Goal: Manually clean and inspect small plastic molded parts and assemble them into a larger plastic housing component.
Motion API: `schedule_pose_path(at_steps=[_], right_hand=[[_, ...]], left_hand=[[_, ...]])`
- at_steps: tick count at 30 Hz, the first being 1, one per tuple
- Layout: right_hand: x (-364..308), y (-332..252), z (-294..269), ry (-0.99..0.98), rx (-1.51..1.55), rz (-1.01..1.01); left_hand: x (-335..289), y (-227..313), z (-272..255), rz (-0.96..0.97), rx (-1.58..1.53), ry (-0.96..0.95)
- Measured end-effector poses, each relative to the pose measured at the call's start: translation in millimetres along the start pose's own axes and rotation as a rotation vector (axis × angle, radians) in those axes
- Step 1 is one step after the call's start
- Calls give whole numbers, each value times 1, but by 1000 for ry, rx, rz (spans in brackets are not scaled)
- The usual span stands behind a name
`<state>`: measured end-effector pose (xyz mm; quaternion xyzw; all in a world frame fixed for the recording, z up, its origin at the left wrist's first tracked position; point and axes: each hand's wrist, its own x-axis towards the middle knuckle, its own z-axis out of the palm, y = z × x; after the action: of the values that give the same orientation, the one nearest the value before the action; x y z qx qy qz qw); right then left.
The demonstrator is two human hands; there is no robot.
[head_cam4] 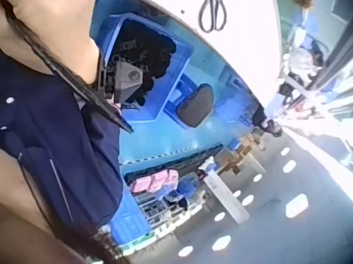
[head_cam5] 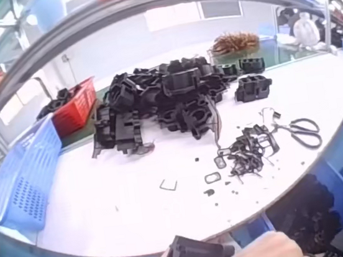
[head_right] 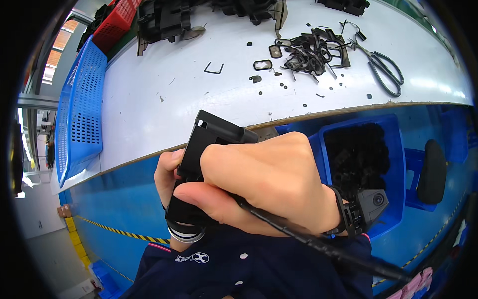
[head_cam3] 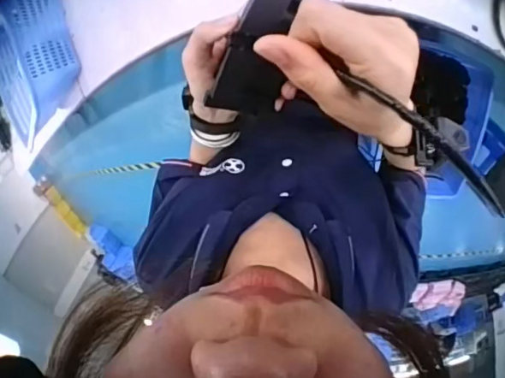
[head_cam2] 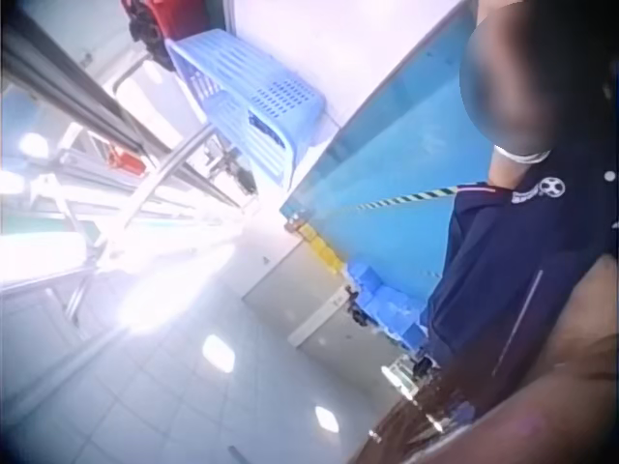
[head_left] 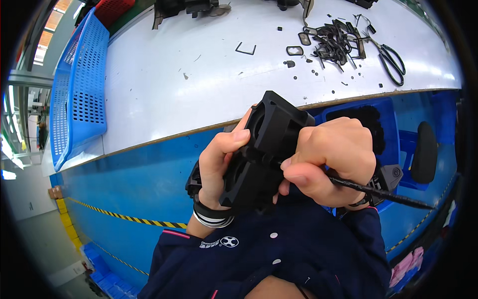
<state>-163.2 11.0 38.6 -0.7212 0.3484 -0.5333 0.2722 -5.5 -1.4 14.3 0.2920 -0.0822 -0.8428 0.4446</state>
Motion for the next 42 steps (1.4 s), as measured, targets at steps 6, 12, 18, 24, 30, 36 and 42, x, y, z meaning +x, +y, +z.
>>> schedule_pose_path(at_steps=[6, 12, 18, 24, 30, 36, 42], right_hand=[[-3, -2, -3, 22, 293, 145], [-16, -3, 0, 134, 504, 327], [-22, -6, 2, 177, 501, 344], [-14, 0, -1, 125, 76, -158], [-22, -7, -9, 274, 104, -149], [-18, -7, -32, 560, 336, -94], [-16, 40, -34, 581, -150, -15]], left_hand=[[-3, 1, 16, -95, 202, -142], [1, 1, 8, -137, 153, -241], [0, 0, 6, -196, 83, -272], [2, -3, -4, -223, -29, -445], [1, -3, -9, -297, -95, -480], [13, -6, -24, -278, -271, -602], [5, 9, -16, -248, -160, -397]])
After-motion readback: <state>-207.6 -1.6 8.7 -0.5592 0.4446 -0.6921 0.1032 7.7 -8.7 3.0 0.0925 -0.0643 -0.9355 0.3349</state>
